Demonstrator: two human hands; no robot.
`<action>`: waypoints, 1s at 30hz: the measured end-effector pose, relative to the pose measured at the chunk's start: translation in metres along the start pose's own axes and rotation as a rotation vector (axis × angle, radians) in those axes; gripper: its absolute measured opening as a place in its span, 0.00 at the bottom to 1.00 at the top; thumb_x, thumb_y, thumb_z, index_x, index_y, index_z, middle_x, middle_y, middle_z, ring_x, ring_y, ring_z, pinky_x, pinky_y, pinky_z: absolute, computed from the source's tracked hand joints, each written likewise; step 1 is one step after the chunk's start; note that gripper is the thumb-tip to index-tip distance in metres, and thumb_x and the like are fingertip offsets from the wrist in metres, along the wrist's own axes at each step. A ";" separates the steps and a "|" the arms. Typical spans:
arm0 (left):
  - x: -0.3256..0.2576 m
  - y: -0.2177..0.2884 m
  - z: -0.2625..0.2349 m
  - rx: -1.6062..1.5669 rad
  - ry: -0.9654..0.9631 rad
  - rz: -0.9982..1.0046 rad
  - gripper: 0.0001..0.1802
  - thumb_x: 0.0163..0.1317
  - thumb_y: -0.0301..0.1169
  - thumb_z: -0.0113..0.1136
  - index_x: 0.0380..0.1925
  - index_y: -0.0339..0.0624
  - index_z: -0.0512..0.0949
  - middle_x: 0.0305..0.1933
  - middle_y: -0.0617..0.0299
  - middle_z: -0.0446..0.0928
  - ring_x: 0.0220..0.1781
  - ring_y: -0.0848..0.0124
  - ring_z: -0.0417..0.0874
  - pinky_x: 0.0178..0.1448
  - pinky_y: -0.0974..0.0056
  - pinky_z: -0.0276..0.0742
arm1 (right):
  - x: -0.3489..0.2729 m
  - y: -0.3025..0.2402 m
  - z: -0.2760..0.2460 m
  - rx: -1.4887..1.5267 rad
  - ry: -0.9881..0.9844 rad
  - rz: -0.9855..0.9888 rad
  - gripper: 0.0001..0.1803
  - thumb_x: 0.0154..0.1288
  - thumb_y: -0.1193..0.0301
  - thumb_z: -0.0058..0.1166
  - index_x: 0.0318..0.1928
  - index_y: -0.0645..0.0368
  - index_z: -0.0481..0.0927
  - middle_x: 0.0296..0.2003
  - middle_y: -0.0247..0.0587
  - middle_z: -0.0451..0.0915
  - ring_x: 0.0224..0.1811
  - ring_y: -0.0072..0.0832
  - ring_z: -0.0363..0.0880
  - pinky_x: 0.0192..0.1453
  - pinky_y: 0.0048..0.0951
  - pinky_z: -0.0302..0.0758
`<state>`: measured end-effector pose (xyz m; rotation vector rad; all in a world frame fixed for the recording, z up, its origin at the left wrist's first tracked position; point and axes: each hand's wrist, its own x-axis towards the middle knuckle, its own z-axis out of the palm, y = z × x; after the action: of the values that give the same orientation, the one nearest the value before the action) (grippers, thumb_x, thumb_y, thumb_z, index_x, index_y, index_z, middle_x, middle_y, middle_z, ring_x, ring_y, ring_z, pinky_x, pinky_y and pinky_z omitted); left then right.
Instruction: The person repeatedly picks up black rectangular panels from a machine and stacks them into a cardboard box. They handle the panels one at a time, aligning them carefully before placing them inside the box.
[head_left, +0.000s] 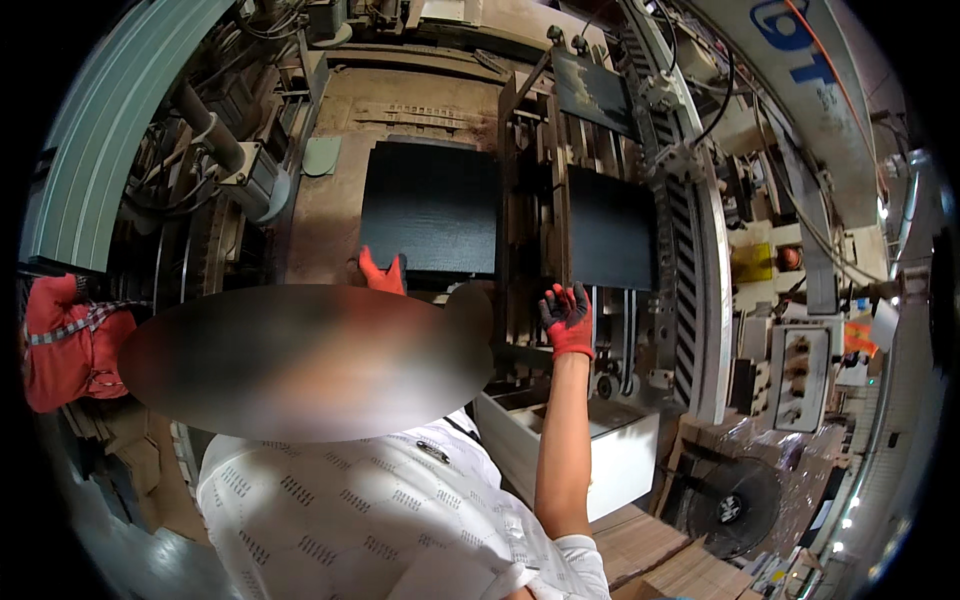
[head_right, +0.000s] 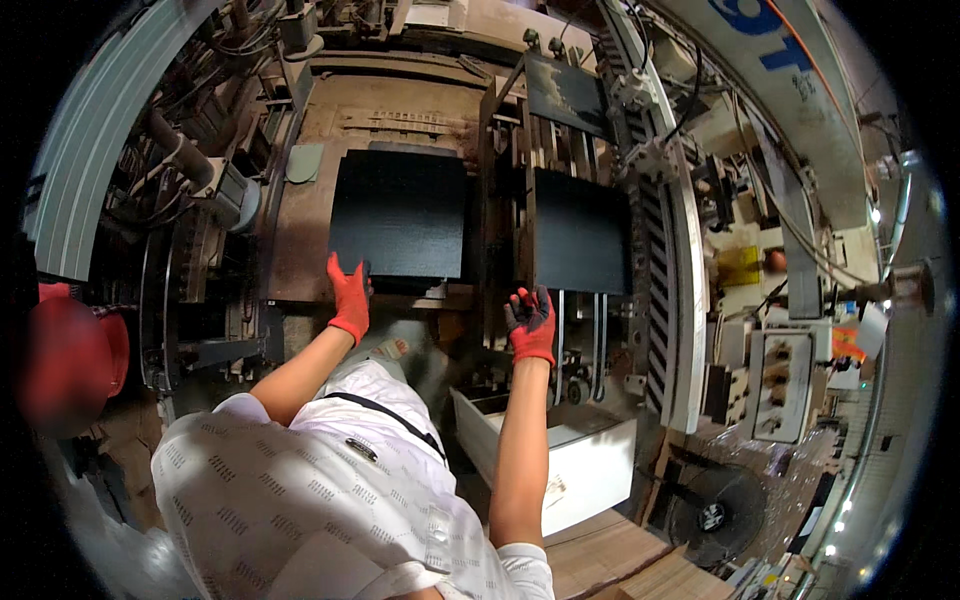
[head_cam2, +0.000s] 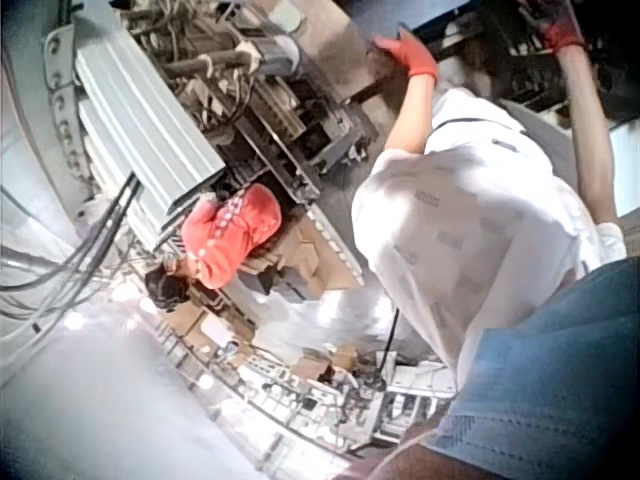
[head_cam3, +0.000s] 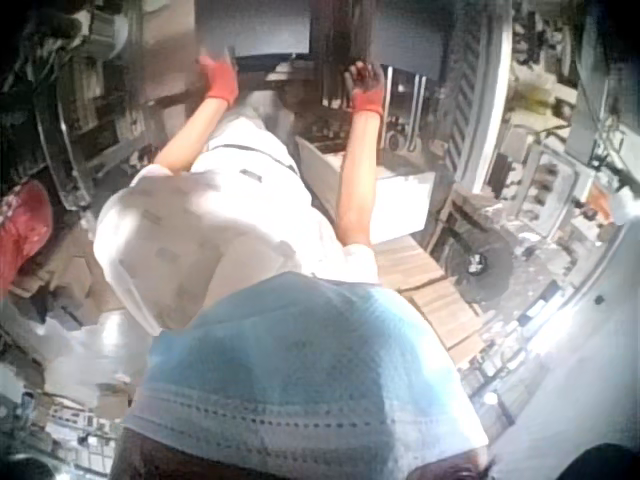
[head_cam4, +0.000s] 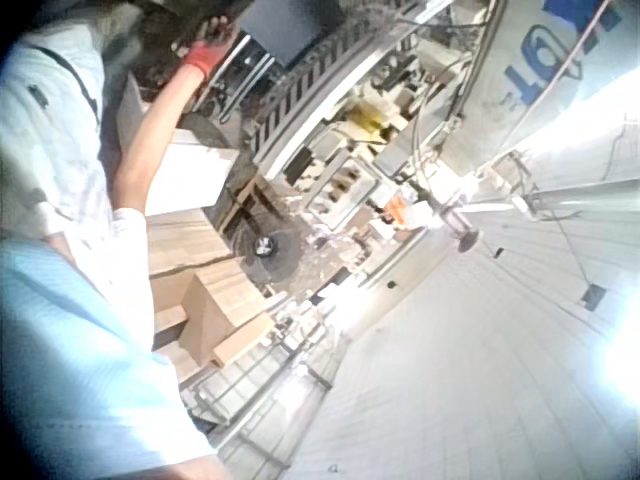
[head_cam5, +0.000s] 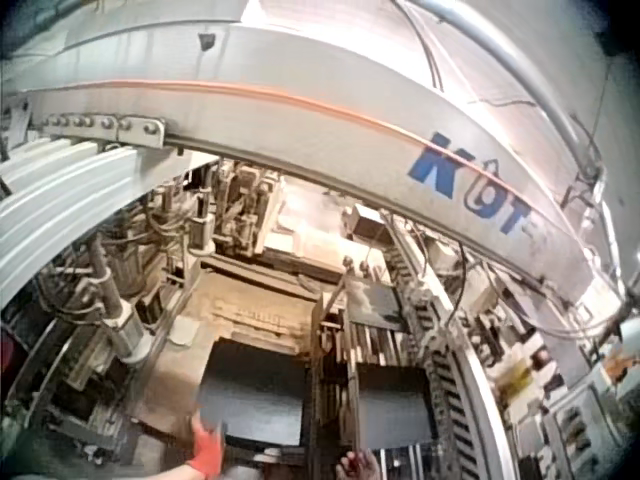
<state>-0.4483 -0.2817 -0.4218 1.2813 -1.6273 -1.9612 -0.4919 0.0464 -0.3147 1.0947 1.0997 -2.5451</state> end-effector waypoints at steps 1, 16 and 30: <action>-0.003 0.000 0.006 -0.078 -0.009 -0.006 0.38 0.68 0.31 0.60 0.73 0.64 0.52 0.43 0.63 0.70 0.36 0.74 0.72 0.37 0.66 0.72 | 0.016 -0.006 -0.002 0.049 0.039 0.000 0.14 0.67 0.55 0.62 0.44 0.49 0.78 0.41 0.36 0.83 0.43 0.34 0.81 0.54 0.43 0.77; 0.022 -0.025 -0.070 -0.654 -0.084 -0.309 0.23 0.66 0.25 0.58 0.59 0.52 0.65 0.51 0.58 0.73 0.46 0.63 0.77 0.46 0.55 0.80 | 0.001 0.065 -0.055 -0.256 -0.052 -0.489 0.14 0.71 0.67 0.55 0.52 0.62 0.76 0.42 0.37 0.77 0.43 0.29 0.78 0.42 0.26 0.78; 0.076 0.026 -0.111 0.723 -0.857 0.712 0.33 0.59 0.28 0.65 0.65 0.33 0.67 0.67 0.53 0.69 0.69 0.62 0.68 0.69 0.59 0.69 | -0.155 0.051 -0.112 -0.131 0.308 -0.813 0.18 0.72 0.61 0.56 0.26 0.57 0.72 0.28 0.21 0.64 0.33 0.15 0.58 0.37 0.23 0.60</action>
<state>-0.4140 -0.4138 -0.4287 -0.1882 -2.8189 -1.5288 -0.2966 0.0661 -0.2897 1.2056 2.1231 -2.8310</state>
